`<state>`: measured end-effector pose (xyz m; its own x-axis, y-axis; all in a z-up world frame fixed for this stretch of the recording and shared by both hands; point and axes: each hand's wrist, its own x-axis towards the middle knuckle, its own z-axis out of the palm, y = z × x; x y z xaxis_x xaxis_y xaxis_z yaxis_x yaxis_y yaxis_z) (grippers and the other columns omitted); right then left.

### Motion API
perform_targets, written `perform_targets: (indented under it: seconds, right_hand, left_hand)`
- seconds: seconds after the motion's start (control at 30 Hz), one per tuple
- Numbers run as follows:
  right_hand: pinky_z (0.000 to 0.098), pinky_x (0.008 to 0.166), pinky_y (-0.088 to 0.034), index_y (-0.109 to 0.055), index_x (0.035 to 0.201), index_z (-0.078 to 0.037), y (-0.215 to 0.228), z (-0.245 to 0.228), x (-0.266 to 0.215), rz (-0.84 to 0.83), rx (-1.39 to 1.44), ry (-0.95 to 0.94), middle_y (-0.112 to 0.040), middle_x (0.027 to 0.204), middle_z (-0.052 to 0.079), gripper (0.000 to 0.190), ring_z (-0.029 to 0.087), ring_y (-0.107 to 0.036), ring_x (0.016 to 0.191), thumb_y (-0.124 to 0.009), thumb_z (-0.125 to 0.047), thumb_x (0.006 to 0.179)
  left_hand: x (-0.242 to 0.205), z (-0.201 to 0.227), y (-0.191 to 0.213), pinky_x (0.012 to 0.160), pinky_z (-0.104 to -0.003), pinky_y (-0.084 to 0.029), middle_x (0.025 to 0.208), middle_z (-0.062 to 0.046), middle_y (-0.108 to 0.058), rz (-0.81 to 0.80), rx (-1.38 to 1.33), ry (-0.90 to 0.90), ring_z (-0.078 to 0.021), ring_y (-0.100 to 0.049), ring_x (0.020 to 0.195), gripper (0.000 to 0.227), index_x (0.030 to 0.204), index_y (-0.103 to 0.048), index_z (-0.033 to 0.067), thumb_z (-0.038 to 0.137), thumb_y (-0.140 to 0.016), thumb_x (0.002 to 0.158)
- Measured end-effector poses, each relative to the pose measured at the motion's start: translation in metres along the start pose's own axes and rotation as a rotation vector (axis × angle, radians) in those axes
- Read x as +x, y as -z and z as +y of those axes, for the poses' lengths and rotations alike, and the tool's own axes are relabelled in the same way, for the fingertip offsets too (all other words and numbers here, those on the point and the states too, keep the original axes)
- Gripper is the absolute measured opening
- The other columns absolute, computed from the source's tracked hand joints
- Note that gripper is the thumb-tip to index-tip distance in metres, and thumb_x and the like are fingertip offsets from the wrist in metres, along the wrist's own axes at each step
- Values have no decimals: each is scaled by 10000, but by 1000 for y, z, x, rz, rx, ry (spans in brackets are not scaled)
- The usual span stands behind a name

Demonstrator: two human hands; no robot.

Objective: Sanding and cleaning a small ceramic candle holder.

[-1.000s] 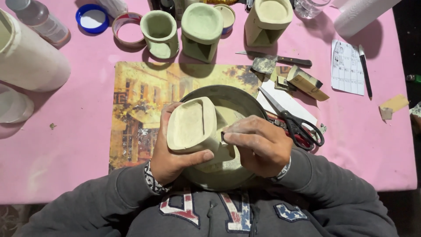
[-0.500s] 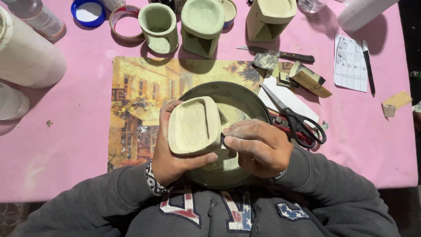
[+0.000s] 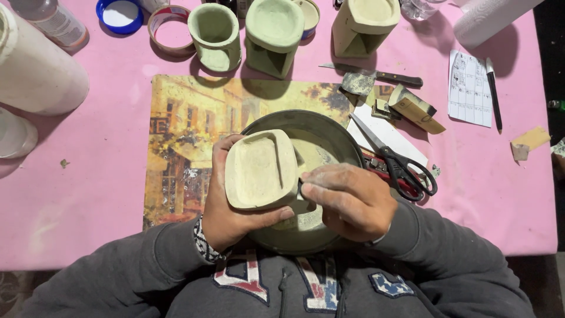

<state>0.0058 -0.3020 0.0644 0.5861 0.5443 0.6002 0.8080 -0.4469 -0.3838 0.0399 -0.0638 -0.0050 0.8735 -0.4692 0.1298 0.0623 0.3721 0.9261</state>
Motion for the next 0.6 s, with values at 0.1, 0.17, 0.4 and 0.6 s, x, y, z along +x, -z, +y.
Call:
perform_targets:
  seconds: [0.1,0.17,0.4,0.6]
  right_hand:
    - [430,915,-637,-673,1136,68,-2,2,-2,12,19,-54,-683,1041,177,337,352,-745,1048,-612,159,817]
    - [443,916,-636,-673,1138,73,-1,1,-1,6,7,-22,-687,1044,180,349,350,-745,1041,-607,156,805]
    - [427,889,-645,-679,1131,61,-2,1,-1,19,-14,-26,-693,1037,174,342,335,-755,1025,-624,150,806]
    - [431,904,-650,-660,1156,64,-5,5,-2,51,31,-25,-684,1039,170,353,347,-753,1032,-625,156,817]
  left_hand:
    - [0,0,-1,1167,-404,-472,1421,-128,-494,11,-7,16,-237,-535,1373,1129,1503,-168,67,110,-946,685]
    - [0,2,-1,1170,-405,-476,1424,-126,-492,3,1,6,-237,-534,1379,1120,1505,-174,65,108,-944,692]
    - [0,0,-1,1165,-397,-469,1421,-125,-505,20,4,36,-233,-535,1374,1120,1508,-185,59,103,-941,682]
    - [2,-1,-2,1156,-393,-469,1415,-121,-509,31,-40,55,-231,-539,1361,1126,1498,-186,63,104,-947,670]
